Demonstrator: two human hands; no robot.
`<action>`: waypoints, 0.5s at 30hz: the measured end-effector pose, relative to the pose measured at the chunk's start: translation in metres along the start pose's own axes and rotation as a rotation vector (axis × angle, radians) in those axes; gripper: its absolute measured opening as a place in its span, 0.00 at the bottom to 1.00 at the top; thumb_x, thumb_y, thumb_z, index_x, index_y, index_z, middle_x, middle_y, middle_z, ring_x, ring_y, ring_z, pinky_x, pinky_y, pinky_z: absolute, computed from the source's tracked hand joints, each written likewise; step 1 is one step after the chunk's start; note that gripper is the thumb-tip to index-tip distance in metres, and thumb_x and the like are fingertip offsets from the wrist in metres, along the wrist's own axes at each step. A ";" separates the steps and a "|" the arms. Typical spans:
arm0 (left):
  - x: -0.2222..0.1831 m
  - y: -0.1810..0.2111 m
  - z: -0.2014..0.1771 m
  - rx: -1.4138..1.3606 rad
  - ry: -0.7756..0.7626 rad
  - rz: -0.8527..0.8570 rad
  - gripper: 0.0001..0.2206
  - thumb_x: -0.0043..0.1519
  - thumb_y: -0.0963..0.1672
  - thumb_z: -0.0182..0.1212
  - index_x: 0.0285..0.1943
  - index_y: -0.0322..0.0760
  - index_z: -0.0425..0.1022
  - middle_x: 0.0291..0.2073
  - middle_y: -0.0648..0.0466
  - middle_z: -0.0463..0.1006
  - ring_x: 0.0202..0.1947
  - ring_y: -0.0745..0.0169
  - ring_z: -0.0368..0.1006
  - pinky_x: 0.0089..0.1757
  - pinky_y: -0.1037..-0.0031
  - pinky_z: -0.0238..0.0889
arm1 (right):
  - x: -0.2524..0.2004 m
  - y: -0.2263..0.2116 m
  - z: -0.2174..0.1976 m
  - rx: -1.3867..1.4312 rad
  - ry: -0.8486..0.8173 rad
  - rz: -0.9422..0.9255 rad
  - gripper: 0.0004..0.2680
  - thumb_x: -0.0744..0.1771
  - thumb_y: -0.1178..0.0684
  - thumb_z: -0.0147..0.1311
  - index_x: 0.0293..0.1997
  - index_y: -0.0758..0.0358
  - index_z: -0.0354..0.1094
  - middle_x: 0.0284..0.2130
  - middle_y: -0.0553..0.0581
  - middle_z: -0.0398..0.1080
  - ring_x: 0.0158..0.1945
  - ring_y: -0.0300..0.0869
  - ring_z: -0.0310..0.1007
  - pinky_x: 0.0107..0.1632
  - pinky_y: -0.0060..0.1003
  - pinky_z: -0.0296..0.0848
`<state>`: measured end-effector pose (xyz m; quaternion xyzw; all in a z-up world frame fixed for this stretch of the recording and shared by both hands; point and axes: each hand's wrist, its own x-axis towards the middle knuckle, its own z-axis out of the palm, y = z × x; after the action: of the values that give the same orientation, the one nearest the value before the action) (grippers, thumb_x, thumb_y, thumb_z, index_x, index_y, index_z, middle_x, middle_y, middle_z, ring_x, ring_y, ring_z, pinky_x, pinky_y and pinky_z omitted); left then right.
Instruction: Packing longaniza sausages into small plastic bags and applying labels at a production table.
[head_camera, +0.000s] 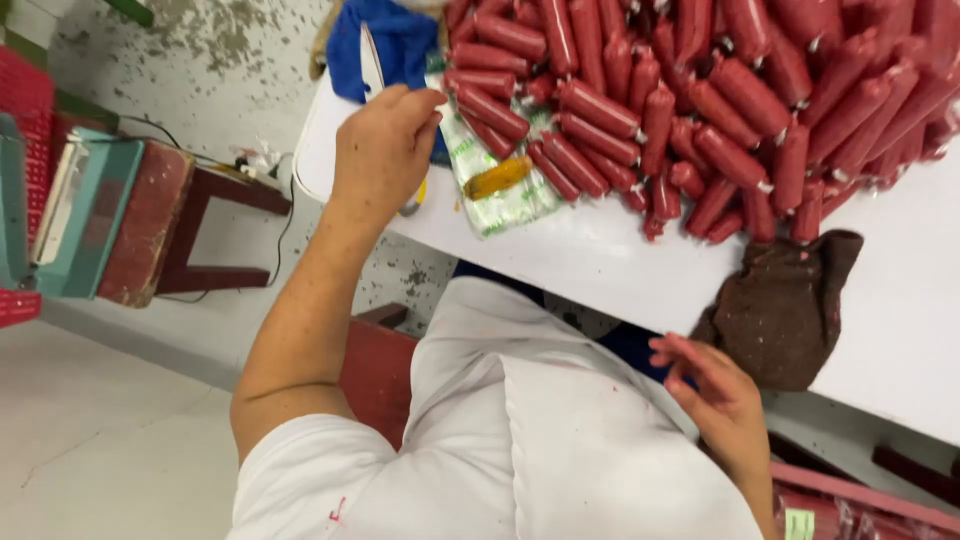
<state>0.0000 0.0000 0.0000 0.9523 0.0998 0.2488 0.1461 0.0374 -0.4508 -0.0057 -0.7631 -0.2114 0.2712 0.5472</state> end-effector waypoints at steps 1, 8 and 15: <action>-0.016 0.003 0.011 -0.009 -0.017 -0.009 0.08 0.65 0.40 0.57 0.50 0.38 0.78 0.32 0.53 0.73 0.30 0.50 0.72 0.27 0.61 0.63 | 0.008 0.008 0.001 0.000 -0.003 0.021 0.16 0.65 0.58 0.55 0.59 0.68 0.69 0.51 0.63 0.75 0.47 0.44 0.75 0.49 0.34 0.72; -0.043 0.031 0.060 0.121 -0.138 0.061 0.21 0.58 0.50 0.71 0.57 0.41 0.74 0.41 0.51 0.72 0.42 0.49 0.69 0.38 0.63 0.67 | 0.107 0.015 0.061 -0.393 -0.200 -0.626 0.11 0.67 0.64 0.52 0.54 0.66 0.72 0.45 0.62 0.75 0.49 0.55 0.75 0.52 0.44 0.72; -0.006 -0.002 0.025 0.169 -0.083 0.075 0.10 0.60 0.43 0.65 0.51 0.45 0.79 0.32 0.56 0.73 0.35 0.49 0.67 0.26 0.58 0.61 | 0.209 0.020 0.121 -0.846 -0.143 -0.962 0.16 0.69 0.57 0.58 0.63 0.67 0.61 0.55 0.72 0.67 0.52 0.63 0.70 0.50 0.55 0.72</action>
<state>0.0068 -0.0054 -0.0241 0.9738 0.0786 0.2051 0.0597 0.1193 -0.2400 -0.0934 -0.7129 -0.6546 -0.0611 0.2440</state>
